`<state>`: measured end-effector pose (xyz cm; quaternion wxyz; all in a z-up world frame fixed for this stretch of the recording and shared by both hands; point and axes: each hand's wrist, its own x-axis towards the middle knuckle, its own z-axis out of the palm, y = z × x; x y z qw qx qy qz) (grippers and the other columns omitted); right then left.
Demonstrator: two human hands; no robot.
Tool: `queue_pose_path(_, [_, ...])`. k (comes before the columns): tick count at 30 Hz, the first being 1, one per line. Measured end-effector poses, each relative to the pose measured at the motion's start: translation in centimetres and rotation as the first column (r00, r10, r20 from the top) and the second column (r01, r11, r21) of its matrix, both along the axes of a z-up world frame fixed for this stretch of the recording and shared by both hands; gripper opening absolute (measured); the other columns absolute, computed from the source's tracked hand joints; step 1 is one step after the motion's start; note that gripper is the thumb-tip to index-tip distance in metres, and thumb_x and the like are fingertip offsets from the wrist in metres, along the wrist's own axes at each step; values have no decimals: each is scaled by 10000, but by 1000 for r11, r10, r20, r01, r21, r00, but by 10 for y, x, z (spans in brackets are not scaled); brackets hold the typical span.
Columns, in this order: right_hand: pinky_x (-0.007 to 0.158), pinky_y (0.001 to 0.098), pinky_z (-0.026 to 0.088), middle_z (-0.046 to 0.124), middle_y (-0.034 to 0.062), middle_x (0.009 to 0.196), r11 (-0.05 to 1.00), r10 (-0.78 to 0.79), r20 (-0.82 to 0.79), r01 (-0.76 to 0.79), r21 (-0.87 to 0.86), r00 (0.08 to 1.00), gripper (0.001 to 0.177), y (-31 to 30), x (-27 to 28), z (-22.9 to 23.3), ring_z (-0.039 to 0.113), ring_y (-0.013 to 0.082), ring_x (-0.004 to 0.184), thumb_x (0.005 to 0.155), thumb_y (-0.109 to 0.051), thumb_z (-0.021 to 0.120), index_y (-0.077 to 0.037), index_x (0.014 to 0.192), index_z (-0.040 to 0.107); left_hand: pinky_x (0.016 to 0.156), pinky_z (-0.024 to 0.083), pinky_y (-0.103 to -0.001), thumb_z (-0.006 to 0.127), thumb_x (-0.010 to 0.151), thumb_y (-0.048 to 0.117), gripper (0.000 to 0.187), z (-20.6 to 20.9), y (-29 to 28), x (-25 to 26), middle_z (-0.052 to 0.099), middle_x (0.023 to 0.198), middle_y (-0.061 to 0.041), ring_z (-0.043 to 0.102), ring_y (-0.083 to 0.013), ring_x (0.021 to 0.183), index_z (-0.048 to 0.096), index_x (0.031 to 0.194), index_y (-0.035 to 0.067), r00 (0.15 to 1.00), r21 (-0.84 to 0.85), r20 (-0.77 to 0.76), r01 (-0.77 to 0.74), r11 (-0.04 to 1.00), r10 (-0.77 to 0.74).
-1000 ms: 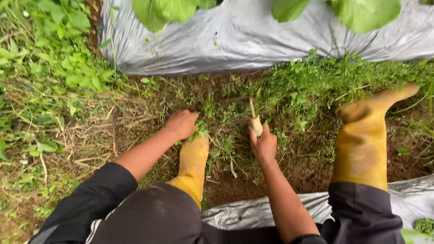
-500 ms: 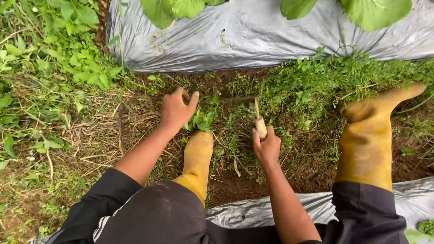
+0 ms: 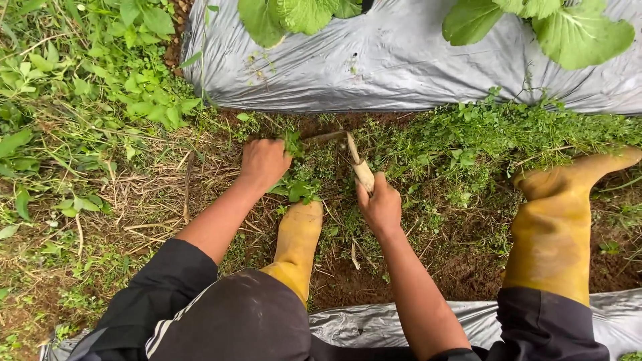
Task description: The person uses a small hand hoe to remove weeds from the soil between rows of crops covered with plastic mulch. They repeatedly scrape the ground to uproot the weeds and occasionally pull them out by hand.
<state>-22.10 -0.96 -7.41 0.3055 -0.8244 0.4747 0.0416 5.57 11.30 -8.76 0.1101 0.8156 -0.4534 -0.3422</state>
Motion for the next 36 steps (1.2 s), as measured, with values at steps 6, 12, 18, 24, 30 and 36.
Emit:
queue_pose_path(6, [508,534,522,648,268,671,997,-50,0,50,54,999,368,5,49,13,703,439,598,995,-465,607,-106,968,527,517,562,-373,569,985,126,247,30,12,-17,703,617,-184,690,-267,502,774,972,-13,1000,-140,-5,-9,990,8])
queue_pose_path(12, [470,464,426,578,236,543,985,-139,127,124,116,982,341,18,23,16,623,405,480,929,-383,705,-79,870,564,557,504,-282,699,987,279,244,-8,44,12,427,882,-28,554,-187,738,548,882,118,842,-528,388,-129,839,374])
queue_pose_path(18, [392,320,320,525,112,465,979,-166,496,81,188,852,271,25,64,27,473,203,375,929,-271,752,-69,853,587,692,659,-390,774,1009,291,224,66,25,45,616,944,-90,731,-265,873,701,1017,79,784,-214,566,-159,964,255])
queue_pose_path(24, [514,494,558,633,282,708,974,122,154,-148,172,981,375,32,120,25,716,438,644,1023,-426,587,-55,1028,529,568,607,-283,677,1011,136,244,-4,48,42,708,670,-128,743,-233,631,730,774,107,756,-357,541,-190,914,369])
queue_pose_path(30, [568,594,541,635,328,709,962,233,96,-244,122,968,437,35,94,8,704,520,683,974,-503,611,-77,992,511,665,631,-366,633,1033,156,239,-32,96,27,731,768,-158,751,-286,711,746,846,59,834,-286,457,-189,939,307])
queue_pose_path(36, [571,565,574,675,288,746,920,333,-4,-325,219,943,343,51,124,16,733,460,688,1008,-405,535,-77,1108,513,653,576,-364,640,1037,180,243,-34,108,27,662,699,-120,678,-269,673,677,820,78,876,-396,331,-207,894,350])
